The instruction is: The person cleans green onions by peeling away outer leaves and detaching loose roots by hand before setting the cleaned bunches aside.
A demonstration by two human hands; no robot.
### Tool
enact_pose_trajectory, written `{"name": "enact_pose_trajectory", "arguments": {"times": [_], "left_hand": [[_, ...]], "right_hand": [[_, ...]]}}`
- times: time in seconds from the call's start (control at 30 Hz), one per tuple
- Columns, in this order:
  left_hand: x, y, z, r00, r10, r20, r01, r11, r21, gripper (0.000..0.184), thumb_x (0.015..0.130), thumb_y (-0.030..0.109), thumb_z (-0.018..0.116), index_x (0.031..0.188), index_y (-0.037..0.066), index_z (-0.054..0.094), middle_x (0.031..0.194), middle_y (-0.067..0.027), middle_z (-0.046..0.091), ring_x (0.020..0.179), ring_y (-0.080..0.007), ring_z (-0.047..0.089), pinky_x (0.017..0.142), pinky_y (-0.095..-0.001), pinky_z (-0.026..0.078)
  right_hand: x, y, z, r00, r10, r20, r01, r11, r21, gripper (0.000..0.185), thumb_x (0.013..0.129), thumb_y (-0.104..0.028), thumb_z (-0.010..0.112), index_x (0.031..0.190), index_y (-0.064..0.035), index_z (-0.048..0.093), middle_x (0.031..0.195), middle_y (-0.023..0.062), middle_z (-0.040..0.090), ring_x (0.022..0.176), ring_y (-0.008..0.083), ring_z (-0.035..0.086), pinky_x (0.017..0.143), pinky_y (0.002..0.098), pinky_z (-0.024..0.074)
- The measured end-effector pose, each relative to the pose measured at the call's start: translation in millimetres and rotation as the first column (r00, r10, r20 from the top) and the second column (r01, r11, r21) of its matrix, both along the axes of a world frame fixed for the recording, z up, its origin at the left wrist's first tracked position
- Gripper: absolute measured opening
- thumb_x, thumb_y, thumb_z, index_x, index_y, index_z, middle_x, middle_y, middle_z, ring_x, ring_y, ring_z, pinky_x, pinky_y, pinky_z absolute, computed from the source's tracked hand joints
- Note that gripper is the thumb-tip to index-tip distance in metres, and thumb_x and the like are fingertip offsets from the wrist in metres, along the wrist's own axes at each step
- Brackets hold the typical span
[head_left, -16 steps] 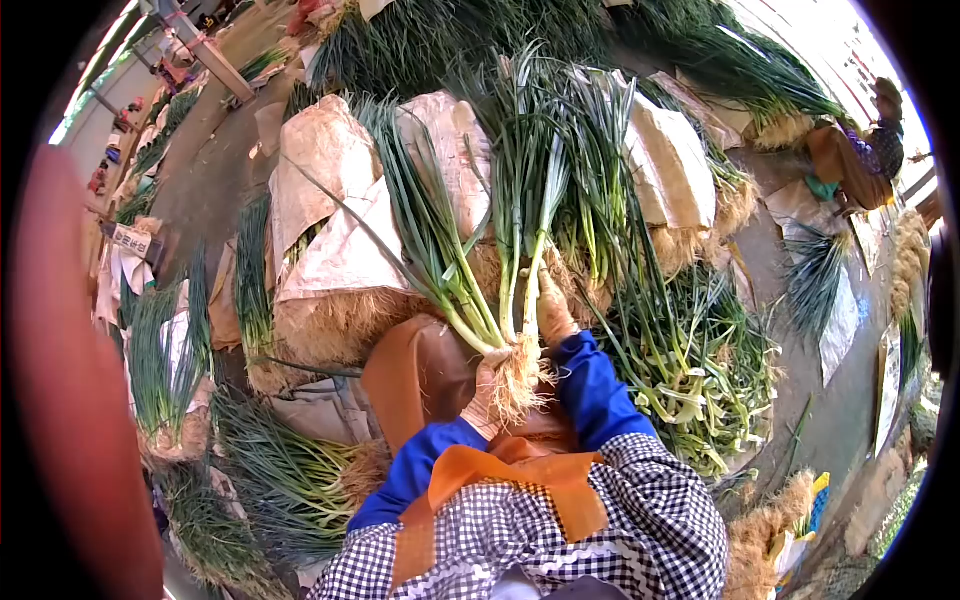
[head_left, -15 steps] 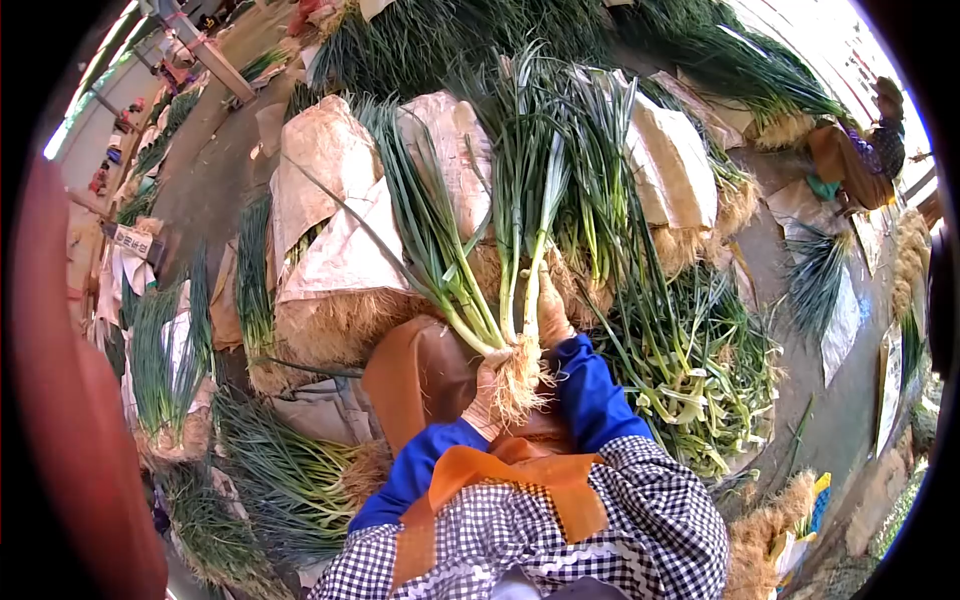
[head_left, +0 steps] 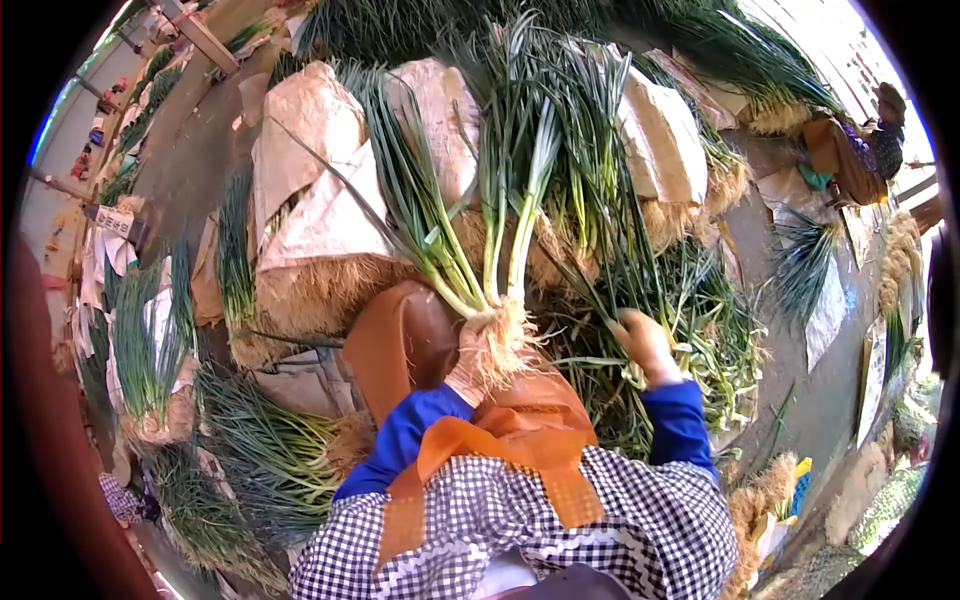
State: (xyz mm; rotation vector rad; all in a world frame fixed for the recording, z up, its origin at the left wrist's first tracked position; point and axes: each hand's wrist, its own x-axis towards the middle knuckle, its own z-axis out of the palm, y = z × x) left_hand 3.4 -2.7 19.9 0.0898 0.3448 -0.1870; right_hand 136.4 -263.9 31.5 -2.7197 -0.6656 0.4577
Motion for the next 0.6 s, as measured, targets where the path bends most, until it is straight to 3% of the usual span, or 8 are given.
{"name": "enact_pose_trajectory", "arguments": {"times": [0.07, 0.13, 0.17, 0.27, 0.37, 0.47, 0.57, 0.6], "left_hand": [[15.9, -3.4, -6.7, 0.982, -0.001, 0.187, 0.053, 0.96, -0.276, 0.042, 0.078, 0.026, 0.052, 0.11, 0.0, 0.052, 0.09, -0.0124, 0.059, 0.071, -0.0244, 0.059, 0.06, -0.0336, 0.053], [-1.6, -5.0, 39.3, 0.995, -0.086, -0.055, 0.092, 0.988, 0.121, 0.043, 0.079, 0.023, 0.051, 0.114, -0.001, 0.048, 0.094, -0.0118, 0.058, 0.077, -0.0227, 0.061, 0.063, -0.0318, 0.054], [4.0, -0.6, 14.3, 0.98, -0.031, 0.198, 0.043, 0.997, -0.059, 0.043, 0.079, 0.016, 0.051, 0.118, -0.003, 0.046, 0.102, -0.014, 0.058, 0.085, -0.023, 0.061, 0.071, -0.0335, 0.054], [0.9, -3.2, -12.8, 0.987, 0.162, 0.021, -0.156, 0.974, -0.167, 0.043, 0.077, 0.004, 0.054, 0.118, -0.004, 0.045, 0.106, -0.0158, 0.057, 0.093, -0.0242, 0.059, 0.084, -0.0345, 0.049], [0.4, -11.6, -27.2, 0.975, 0.203, -0.09, -0.183, 0.965, 0.187, 0.033, 0.076, 0.004, 0.056, 0.108, -0.004, 0.052, 0.094, -0.0145, 0.06, 0.084, -0.0244, 0.061, 0.08, -0.0349, 0.051], [1.2, -16.5, -32.3, 0.974, 0.183, -0.135, -0.156, 0.97, 0.188, 0.029, 0.076, 0.004, 0.057, 0.104, -0.003, 0.054, 0.09, -0.0136, 0.061, 0.08, -0.0243, 0.061, 0.077, -0.035, 0.052], [2.3, -13.1, -22.8, 0.975, 0.192, -0.113, -0.168, 0.966, 0.198, 0.025, 0.077, 0.005, 0.056, 0.101, -0.002, 0.054, 0.092, -0.013, 0.061, 0.081, -0.0243, 0.061, 0.077, -0.0357, 0.052], [2.6, -9.8, -28.8, 0.979, 0.176, -0.098, -0.165, 0.979, 0.117, 0.025, 0.078, 0.005, 0.055, 0.102, -0.001, 0.054, 0.092, -0.0127, 0.061, 0.082, -0.0244, 0.061, 0.078, -0.0362, 0.052]], "right_hand": [[-1.8, 65.2, 3.1, 0.862, 0.129, -0.491, 0.335, 0.582, 0.741, 0.04, 0.089, -0.034, 0.052, 0.113, -0.0021, 0.057, 0.097, 0.007, 0.063, 0.086, 0.018, 0.06, 0.08, 0.0284, 0.0454], [4.2, 114.1, -11.0, 0.52, 0.451, -0.725, 0.579, 0.438, 0.688, 0.036, 0.091, -0.033, 0.049, 0.106, -0.0021, 0.058, 0.093, 0.0019, 0.062, 0.079, 0.0148, 0.059, 0.074, 0.0283, 0.0465], [4.8, 133.8, -25.4, 0.488, 0.307, -0.817, 0.648, 0.499, 0.575, 0.033, 0.088, -0.034, 0.054, 0.101, -0.004, 0.06, 0.084, 0.0021, 0.063, 0.073, 0.0145, 0.059, 0.068, 0.029, 0.0469], [-3.7, 174.3, -30.9, 0.922, -0.282, -0.265, 0.384, 0.756, 0.529, 0.038, 0.081, -0.044, 0.061, 0.073, -0.0073, 0.061, 0.062, 0.0064, 0.057, 0.056, 0.0161, 0.052, 0.057, 0.0317, 0.0437], [5.3, 166.1, -12.7, 0.988, -0.067, 0.14, 0.02, 0.948, 0.318, 0.045, 0.078, -0.051, 0.061, 0.069, -0.0067, 0.058, 0.057, 0.0092, 0.056, 0.051, 0.0243, 0.053, 0.05, 0.0332, 0.0426], [20.2, 157.4, -46.9, 0.97, 0.208, 0.123, -0.241, 0.799, 0.551, 0.019, 0.088, -0.03, 0.052, 0.088, -0.0129, 0.062, 0.064, 0.004, 0.058, 0.059, 0.0212, 0.058, 0.056, 0.0312, 0.0469], [10.6, 161.7, -25.4, 0.698, 0.272, -0.663, 0.478, 0.512, 0.714, 0.016, 0.09, -0.02, 0.052, 0.084, -0.0071, 0.058, 0.066, -0.0014, 0.055, 0.057, 0.0119, 0.054, 0.053, 0.0253, 0.0461], [-0.6, 158.7, -10.0, 0.615, 0.401, -0.68, 0.594, 0.332, 0.733, 0.02, 0.091, -0.021, 0.052, 0.077, -0.0059, 0.055, 0.063, -0.0032, 0.053, 0.056, 0.0075, 0.051, 0.052, 0.0219, 0.0434]]}}
